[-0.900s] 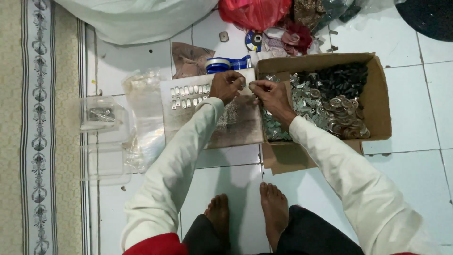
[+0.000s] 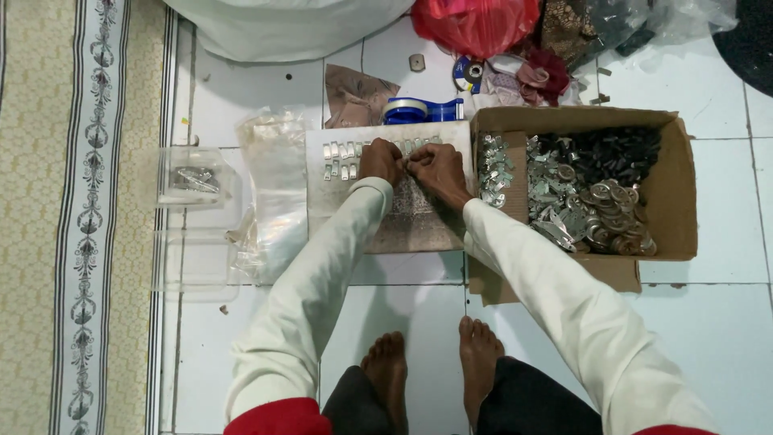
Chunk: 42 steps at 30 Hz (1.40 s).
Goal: Packing small metal components from a cardboard box into a plastic bag while sitting on the floor.
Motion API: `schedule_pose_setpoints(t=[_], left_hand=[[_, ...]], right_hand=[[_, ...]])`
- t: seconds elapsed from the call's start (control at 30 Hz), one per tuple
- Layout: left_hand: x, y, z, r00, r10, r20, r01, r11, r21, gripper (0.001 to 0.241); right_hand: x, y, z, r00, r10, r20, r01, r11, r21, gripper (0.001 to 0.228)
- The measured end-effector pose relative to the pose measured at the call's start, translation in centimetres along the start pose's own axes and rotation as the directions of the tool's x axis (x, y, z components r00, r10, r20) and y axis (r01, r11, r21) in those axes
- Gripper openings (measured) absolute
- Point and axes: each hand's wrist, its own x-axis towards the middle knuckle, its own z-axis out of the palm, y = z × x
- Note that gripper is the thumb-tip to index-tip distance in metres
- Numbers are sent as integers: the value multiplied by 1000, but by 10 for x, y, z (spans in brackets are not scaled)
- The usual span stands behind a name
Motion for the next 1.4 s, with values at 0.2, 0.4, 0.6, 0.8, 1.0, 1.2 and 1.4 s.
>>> schedule_pose_setpoints(t=[0.2, 0.4, 0.6, 0.8, 1.0, 1.2, 1.4], left_hand=[[3, -2, 5, 998, 68, -11, -66, 989, 135, 14], [-7, 9, -3, 996, 44, -71, -39, 996, 75, 24], [-13, 60, 19, 931, 364, -17, -363, 931, 51, 14], [-9, 113, 100, 739, 667, 90, -662, 697, 276, 8], [40, 115, 190, 634, 719, 285, -672, 329, 664, 16], [55, 93, 243, 727, 536, 429, -638, 299, 709, 24], [57, 93, 248, 700, 503, 508, -676, 236, 698, 26]], right_hand=[[-18, -21, -8, 994, -102, -27, 102, 995, 14, 15], [-22, -23, -43, 983, -128, -135, 137, 989, 53, 13], [-1, 20, -136, 950, -161, -266, 157, 987, -35, 13], [-33, 73, -175, 980, -190, 53, 197, 946, -259, 20], [-49, 97, -167, 921, -320, 223, 388, 687, -615, 26], [-37, 129, -168, 880, -357, 313, 469, 555, -687, 30], [-46, 133, -172, 889, -411, 203, 449, 693, -564, 20]])
